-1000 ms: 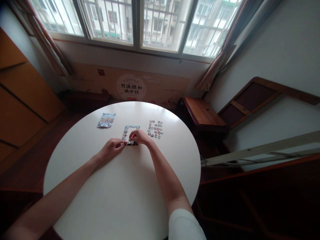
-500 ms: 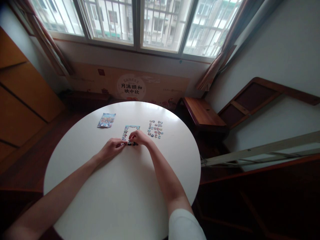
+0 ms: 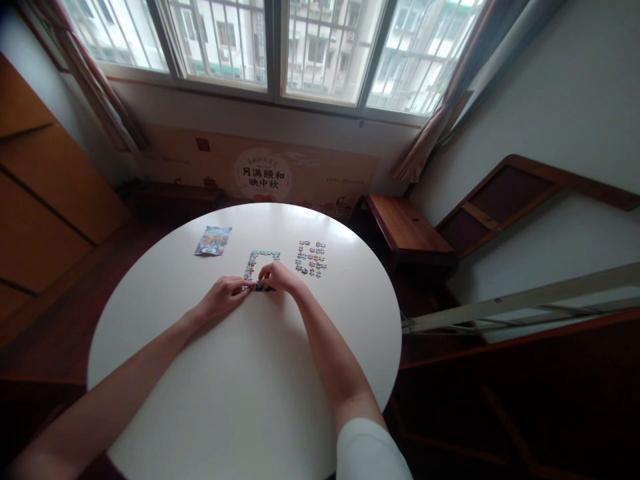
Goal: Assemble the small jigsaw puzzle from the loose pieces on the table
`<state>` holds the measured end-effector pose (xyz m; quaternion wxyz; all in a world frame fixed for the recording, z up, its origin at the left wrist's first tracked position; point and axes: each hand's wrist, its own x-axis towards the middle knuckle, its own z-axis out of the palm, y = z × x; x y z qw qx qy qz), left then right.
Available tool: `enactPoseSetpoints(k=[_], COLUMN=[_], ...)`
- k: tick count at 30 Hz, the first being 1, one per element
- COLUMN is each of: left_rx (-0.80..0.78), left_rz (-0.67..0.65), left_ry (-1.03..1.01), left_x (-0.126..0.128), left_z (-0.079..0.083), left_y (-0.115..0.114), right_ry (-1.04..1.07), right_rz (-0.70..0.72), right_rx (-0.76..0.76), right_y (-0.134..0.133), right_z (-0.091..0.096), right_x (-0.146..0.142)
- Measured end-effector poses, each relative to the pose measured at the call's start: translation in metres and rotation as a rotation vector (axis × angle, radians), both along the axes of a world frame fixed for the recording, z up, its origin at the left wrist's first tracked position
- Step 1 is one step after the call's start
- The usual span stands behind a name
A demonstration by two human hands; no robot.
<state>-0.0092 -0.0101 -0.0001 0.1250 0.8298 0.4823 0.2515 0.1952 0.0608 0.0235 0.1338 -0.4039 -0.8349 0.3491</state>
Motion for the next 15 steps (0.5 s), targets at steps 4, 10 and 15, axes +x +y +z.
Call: enactPoseSetpoints(k=[4,10,15], left_rx=[0.008,0.012,-0.01], left_rz=[-0.01,-0.01,-0.018], left_ry=[-0.001,-0.002,0.0], left_x=[-0.0002,0.0004,0.0005], left_z=[-0.0003,0.0006,0.0008], left_y=[0.0002,0.0,-0.0001], right_ry=[-0.005,-0.029,-0.052], right_rz=[-0.016,-0.018,-0.026], right_rx=[-0.013,0.006,0.012], right_y=[-0.0012,-0.0025,-0.0043], right_z=[0.0006,0.0036,0.0062], right_x=[0.0,-0.0006,-0.0019])
